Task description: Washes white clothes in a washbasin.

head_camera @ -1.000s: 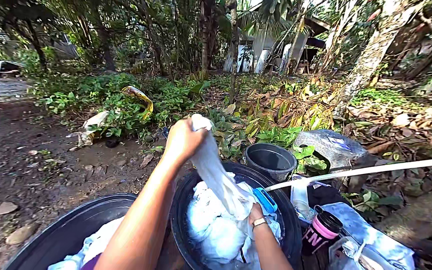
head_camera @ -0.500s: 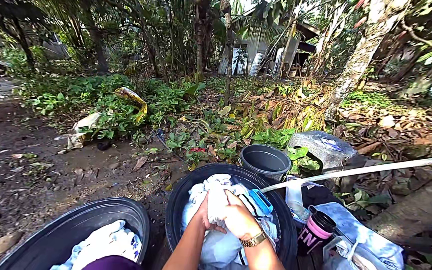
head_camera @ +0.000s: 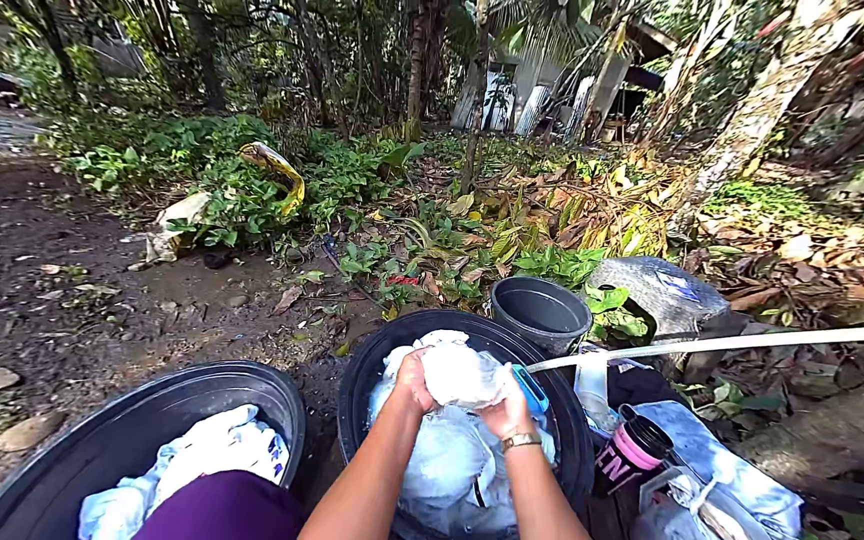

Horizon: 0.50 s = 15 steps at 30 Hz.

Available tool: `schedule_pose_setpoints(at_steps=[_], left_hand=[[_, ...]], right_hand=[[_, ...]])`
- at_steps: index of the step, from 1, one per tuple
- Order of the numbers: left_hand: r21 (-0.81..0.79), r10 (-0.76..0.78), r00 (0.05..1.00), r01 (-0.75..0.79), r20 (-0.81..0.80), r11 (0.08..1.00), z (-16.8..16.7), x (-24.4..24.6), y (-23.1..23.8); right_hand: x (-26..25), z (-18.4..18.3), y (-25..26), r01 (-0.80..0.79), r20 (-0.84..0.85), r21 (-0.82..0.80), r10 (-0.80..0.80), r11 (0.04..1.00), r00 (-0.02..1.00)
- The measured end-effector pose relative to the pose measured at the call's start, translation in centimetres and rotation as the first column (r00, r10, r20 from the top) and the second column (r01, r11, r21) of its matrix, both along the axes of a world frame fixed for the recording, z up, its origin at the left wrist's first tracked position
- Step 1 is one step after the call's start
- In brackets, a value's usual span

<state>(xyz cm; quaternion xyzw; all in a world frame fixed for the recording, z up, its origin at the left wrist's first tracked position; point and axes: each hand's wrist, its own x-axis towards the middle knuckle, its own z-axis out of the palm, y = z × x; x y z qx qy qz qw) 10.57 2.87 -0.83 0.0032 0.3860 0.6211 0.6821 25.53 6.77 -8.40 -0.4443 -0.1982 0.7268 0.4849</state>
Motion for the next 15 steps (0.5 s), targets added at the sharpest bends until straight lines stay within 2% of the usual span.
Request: schedule_pose_setpoints(at_steps=[2,3,6,7,9,11,12,14,15], left_hand=[[0.062,0.045,0.993,-0.052,0.105,0.997,0.7,2.1,0.4],[0.072,0.070,0.987,-0.081,0.148,0.994,0.9,2.9,0.4],[0.087,0.097,0.975,-0.117,0.198,0.989,0.4,3.6,-0.5],[0.110,0.080,0.975,-0.105,0.208,0.988,-0.3,3.0,-0.9],[0.104,0.053,0.983,-0.072,0.173,0.992,-2.4,1.3,-1.5],[0.018,-0.009,0.999,0.008,0.043,1.000,-4.8,-1.0,-1.7],[-0.078,-0.092,0.995,0.089,-0.043,0.993,-6.0,-1.9,-2.0],[-0.296,-0.310,0.933,0.248,-0.184,0.922,-7.8,-2.2,-2.2],[-0.326,-0.385,0.910,0.321,-0.153,0.889,-8.5,-2.2,-2.5]], right_hand=[[-2.3,-1.9,-1.8,-0.043,0.057,-0.085,0.047,0.995,0.997],[-3.2,-2.6,-2.8,-0.049,0.000,-0.089,0.050,0.995,0.999],[-4.4,-2.2,-3.5,0.054,-0.371,-0.076,-0.078,0.996,0.925],[-3.8,-1.6,-2.9,0.073,-0.432,-0.035,-0.081,0.997,0.898],[-2.1,0.0,-1.4,0.099,-0.416,0.041,-0.073,0.994,0.906],[-1.2,2.0,-0.6,0.099,-0.365,0.065,-0.069,0.993,0.929],[-1.2,2.6,-0.8,0.082,-0.347,0.088,-0.046,0.993,0.937],[-2.1,3.0,-1.5,0.054,-0.279,0.173,-0.003,0.984,0.960],[-2.4,3.1,-2.0,0.042,-0.234,0.208,0.008,0.977,0.972]])
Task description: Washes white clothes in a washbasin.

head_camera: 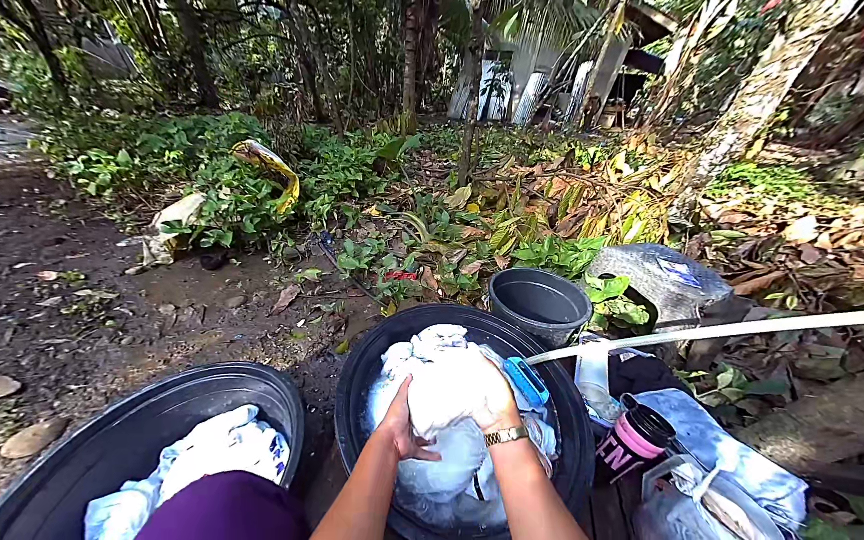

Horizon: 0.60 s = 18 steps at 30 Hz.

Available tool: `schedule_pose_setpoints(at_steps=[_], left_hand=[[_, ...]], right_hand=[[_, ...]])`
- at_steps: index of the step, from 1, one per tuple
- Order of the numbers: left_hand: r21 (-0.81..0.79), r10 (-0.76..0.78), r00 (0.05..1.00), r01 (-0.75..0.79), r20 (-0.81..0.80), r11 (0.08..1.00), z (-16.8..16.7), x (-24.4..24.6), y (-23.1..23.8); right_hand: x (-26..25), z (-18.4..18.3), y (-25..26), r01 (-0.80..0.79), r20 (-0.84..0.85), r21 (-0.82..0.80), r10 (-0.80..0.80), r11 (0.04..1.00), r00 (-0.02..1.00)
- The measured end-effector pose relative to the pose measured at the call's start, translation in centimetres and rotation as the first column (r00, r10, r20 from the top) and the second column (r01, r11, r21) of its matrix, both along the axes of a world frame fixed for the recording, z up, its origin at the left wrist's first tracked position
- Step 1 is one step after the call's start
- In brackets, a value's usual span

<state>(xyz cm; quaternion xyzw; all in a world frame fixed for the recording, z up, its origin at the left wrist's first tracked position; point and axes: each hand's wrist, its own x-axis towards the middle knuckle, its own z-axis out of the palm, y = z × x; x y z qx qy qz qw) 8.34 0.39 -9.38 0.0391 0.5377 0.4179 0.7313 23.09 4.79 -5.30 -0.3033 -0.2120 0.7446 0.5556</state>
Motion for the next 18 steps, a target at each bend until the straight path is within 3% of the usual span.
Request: schedule_pose_setpoints(at_steps=[3,6,8,11,14,18], left_hand=[[-0.008,0.012,0.989,-0.011,0.151,1.000,0.1,0.2,-0.2],[0.048,0.039,0.981,-0.049,0.192,0.998,3.1,-0.5,0.5],[0.084,0.065,0.992,-0.074,0.105,0.994,5.7,-0.4,1.2],[0.270,0.170,0.967,-0.115,-0.189,0.956,9.7,0.5,1.7],[0.490,0.269,0.789,0.047,-0.553,0.870,12.6,0.9,1.5],[0.644,0.424,0.501,0.442,-0.755,0.624,12.8,1.1,0.2]], right_hand=[[-0.3,0.7,-1.1,-0.011,0.146,0.169,-0.014,0.986,0.989],[1.1,1.5,-0.8,-0.035,0.206,0.322,-0.034,0.946,0.978],[1.8,2.3,-0.6,0.043,0.189,0.322,-0.108,0.946,0.976],[2.0,3.2,0.0,0.160,0.152,0.247,-0.201,0.956,0.968],[2.2,3.0,0.9,0.061,0.130,0.226,-0.092,0.972,0.987],[1.0,3.8,1.3,-0.055,0.145,0.056,0.047,0.997,0.988]])
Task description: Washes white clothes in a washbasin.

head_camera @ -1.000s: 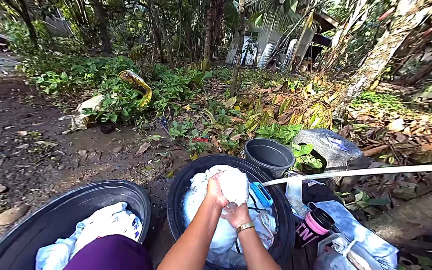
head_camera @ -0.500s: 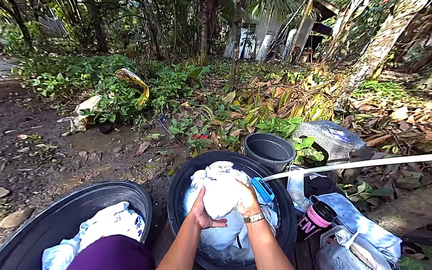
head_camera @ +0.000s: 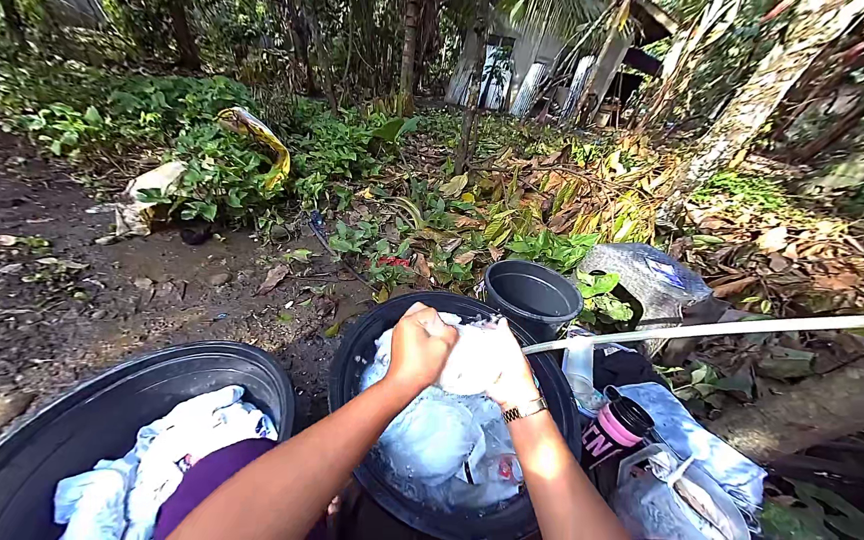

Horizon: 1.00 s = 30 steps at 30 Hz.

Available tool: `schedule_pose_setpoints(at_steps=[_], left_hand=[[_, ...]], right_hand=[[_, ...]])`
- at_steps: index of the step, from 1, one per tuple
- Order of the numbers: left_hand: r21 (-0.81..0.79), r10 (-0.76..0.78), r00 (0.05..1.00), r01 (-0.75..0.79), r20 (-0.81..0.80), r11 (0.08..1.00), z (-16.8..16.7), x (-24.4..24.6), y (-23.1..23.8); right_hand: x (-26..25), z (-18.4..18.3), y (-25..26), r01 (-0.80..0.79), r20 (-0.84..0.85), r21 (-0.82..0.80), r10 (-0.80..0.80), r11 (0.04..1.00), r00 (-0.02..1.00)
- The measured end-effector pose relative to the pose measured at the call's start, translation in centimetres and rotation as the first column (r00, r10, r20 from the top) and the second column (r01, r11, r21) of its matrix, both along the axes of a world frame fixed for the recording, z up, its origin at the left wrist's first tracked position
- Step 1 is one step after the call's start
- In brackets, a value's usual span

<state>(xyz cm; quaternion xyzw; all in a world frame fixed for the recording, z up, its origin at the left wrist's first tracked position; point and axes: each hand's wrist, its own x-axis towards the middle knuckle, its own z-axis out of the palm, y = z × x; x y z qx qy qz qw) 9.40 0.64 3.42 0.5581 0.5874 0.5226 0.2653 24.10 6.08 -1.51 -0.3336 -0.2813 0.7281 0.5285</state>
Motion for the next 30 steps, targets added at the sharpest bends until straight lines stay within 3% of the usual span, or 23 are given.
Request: schedule_pose_setpoints(at_steps=[2,5,7,9,10,11,12,14,15,17,22,27,30], left_hand=[[0.151,-0.062,0.969,0.100,-0.238,0.984,-0.3,0.6,-0.7],[0.234,-0.169,0.837,0.330,-0.520,0.914,-0.6,1.7,-1.5],[0.220,-0.239,0.722,0.479,-0.649,0.850,-0.9,2.5,-2.0],[0.149,-0.288,0.595,0.577,-0.750,0.803,-1.4,3.5,-2.8],[0.095,-0.314,0.528,0.609,-0.789,0.788,-1.4,4.1,-3.4],[-0.001,-0.379,0.461,0.633,-0.803,0.774,-1.1,4.7,-4.1],[-0.116,-0.461,0.398,0.645,-0.793,0.756,-0.4,5.3,-5.0],[-0.157,-0.492,0.334,0.678,-0.804,0.718,-1.6,6.2,-5.8],[-0.100,-0.443,0.322,0.705,-0.837,0.702,-3.3,6.4,-5.9],[-0.145,-0.476,0.257,0.742,-0.841,0.655,-5.7,7.0,-6.3],[-0.465,-0.648,-0.004,0.699,-0.762,0.543,-8.4,8.2,-6.7],[-0.537,-0.675,-0.061,0.661,-0.735,0.524,-10.8,8.3,-7.1],[-0.665,-0.755,-0.129,0.583,-0.643,0.467,-11.4,8.0,-7.3]], right_hand=[[-0.2,-0.3,0.4,-0.146,0.008,-0.048,0.147,0.988,0.989],[0.1,-0.3,0.3,-0.389,0.043,-0.086,0.393,0.917,0.918],[0.7,1.3,-0.4,-0.498,0.279,-0.070,0.496,0.864,0.822],[0.3,6.0,-2.8,-0.530,0.698,-0.113,0.447,0.841,0.560],[0.9,6.7,-2.8,-0.646,0.816,-0.096,0.431,0.757,0.385],[1.8,5.2,-1.4,-0.799,0.870,-0.047,0.417,0.600,0.262],[2.3,2.5,0.1,-0.872,0.879,0.032,0.402,0.488,0.256],[0.9,0.7,-0.2,-0.832,0.884,-0.125,0.441,0.541,0.154],[0.3,-0.1,-0.3,-0.818,0.882,-0.213,0.466,0.535,0.075],[-0.4,-1.2,-0.6,-0.824,0.868,-0.324,0.492,0.465,-0.064],[-1.1,-3.8,-1.9,-0.848,0.907,-0.371,0.342,0.378,-0.245],[-2.9,-3.9,-3.5,-0.803,0.882,-0.472,0.194,0.366,-0.430],[-4.0,-4.2,-4.3,-0.777,0.855,-0.515,0.152,0.364,-0.496]])
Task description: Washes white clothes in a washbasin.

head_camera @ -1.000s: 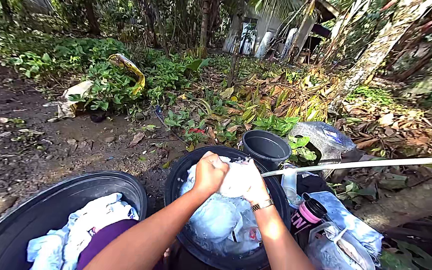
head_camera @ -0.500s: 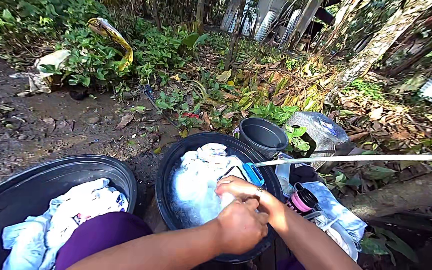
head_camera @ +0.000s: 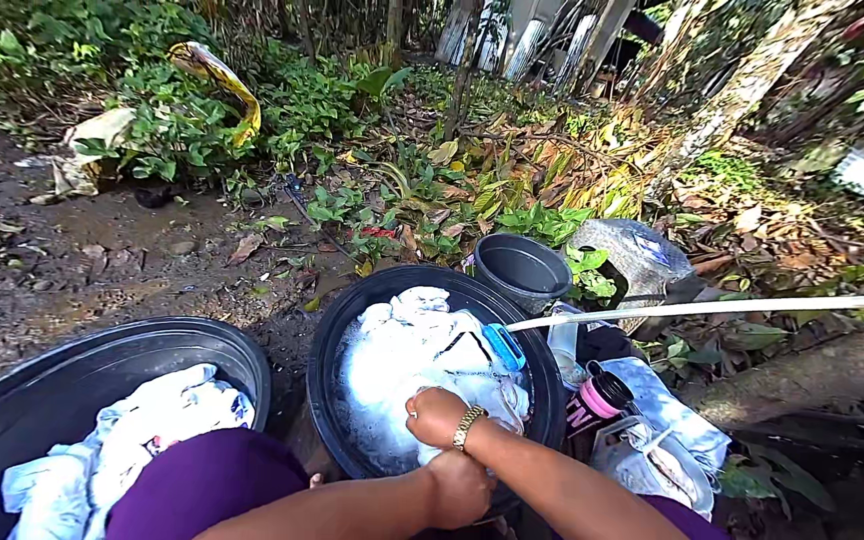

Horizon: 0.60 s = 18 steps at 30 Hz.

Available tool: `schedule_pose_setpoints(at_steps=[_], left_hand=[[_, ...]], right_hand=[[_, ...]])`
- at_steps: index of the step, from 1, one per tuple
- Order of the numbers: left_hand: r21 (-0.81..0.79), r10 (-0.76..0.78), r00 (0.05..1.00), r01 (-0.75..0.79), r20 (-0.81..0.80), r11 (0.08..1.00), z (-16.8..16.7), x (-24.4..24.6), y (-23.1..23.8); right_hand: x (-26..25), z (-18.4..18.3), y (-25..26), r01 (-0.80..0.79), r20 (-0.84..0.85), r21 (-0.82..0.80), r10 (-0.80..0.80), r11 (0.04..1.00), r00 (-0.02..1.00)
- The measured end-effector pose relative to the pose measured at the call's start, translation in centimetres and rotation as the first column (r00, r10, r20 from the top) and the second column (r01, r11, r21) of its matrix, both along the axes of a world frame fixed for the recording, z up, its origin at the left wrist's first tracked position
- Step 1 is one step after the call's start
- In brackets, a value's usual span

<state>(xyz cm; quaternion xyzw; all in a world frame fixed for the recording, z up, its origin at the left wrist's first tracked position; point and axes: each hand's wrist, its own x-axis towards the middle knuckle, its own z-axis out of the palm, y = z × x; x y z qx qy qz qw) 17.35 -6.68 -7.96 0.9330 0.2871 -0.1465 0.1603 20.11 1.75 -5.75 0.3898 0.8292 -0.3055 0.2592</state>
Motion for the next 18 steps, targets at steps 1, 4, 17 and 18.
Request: schedule_pose_setpoints(at_steps=[1,4,17,18], left_hand=[[-0.005,-0.006,1.000,0.006,0.001,1.000,-0.2,-0.3,0.1],[0.115,-0.072,0.979,0.050,0.191,0.992,-0.3,-2.2,1.7],[-0.562,0.901,-0.123,-0.814,0.416,0.148,16.6,-20.1,6.7],[-0.437,0.900,-0.120,-0.896,0.420,0.084,16.7,-21.8,6.3]], right_hand=[[-0.2,-0.3,0.1,0.007,-0.004,0.000,-0.007,1.000,1.000],[0.6,-1.0,2.3,0.177,-0.175,-0.072,-0.187,0.982,0.967],[7.6,-2.9,8.3,0.614,-0.289,-0.543,-0.814,0.572,0.503],[8.5,-4.0,8.6,0.674,-0.252,-0.466,-0.817,0.572,0.519]])
